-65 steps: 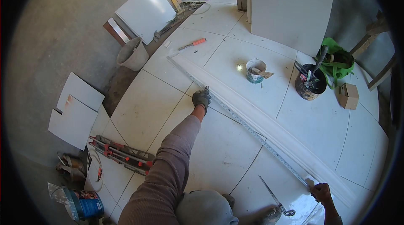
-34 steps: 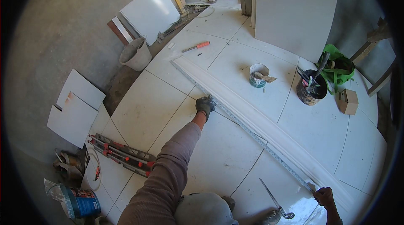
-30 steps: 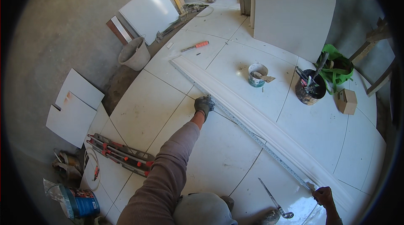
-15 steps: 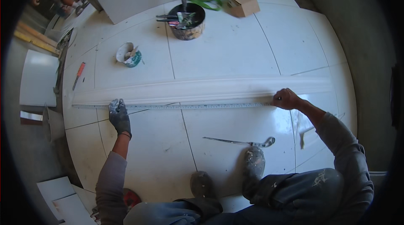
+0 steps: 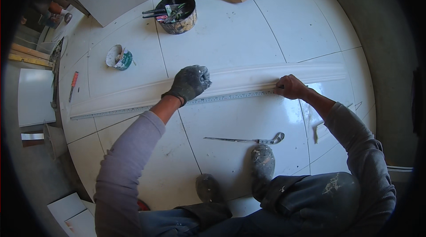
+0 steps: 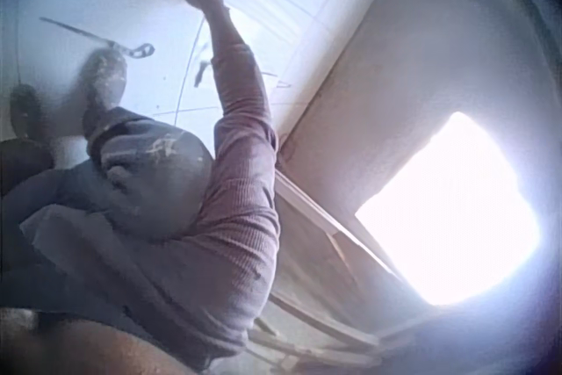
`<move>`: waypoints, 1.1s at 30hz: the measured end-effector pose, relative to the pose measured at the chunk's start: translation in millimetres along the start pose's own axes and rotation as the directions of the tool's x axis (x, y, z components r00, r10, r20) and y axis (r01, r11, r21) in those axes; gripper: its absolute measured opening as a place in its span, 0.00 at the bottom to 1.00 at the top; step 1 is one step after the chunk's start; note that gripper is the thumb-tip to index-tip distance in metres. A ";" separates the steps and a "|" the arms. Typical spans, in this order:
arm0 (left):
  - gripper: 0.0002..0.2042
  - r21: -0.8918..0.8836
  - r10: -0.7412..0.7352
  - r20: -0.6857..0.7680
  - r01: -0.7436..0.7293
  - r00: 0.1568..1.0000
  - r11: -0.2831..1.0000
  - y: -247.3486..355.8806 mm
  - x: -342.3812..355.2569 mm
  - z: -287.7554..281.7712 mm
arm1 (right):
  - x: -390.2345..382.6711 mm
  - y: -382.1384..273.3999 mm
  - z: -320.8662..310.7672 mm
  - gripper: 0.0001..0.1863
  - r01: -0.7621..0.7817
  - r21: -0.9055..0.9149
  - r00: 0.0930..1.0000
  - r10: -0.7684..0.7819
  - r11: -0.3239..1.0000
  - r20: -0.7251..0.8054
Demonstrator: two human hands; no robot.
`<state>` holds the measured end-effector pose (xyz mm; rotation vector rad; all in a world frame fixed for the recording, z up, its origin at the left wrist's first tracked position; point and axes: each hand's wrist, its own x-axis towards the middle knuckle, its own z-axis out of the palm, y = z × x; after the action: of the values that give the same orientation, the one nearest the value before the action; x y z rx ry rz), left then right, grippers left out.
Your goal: The worker marks, measures, and then cuts a piece of white crown molding using a handsaw.
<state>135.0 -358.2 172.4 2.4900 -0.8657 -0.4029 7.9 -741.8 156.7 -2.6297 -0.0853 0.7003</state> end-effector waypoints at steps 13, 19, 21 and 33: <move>0.10 0.106 -0.018 0.061 0.011 0.998 0.994 42.8 23.4 65.3 | -3.1 -31.6 -2.6 0.14 -0.305 -0.138 0.949 0.313 0.942 0.039; 0.16 0.238 -0.084 0.201 0.035 0.976 0.971 85.1 53.7 72.6 | -6.8 -41.5 -5.9 0.12 -0.329 -0.162 0.941 0.338 0.930 0.030; 0.18 0.265 -0.124 0.253 0.055 0.959 0.963 94.6 64.0 76.6 | -4.3 -42.0 -6.4 0.12 -0.345 -0.149 0.935 0.354 0.927 0.035; 0.29 0.347 -0.144 0.391 -0.001 0.909 0.938 86.4 76.8 106.3 | -0.9 -32.3 -4.4 0.15 -0.316 -0.156 0.939 0.332 0.936 0.092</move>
<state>105.6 -502.6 118.3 2.8126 -1.0827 -0.9009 10.8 -714.1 173.8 -2.7650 0.2848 0.9922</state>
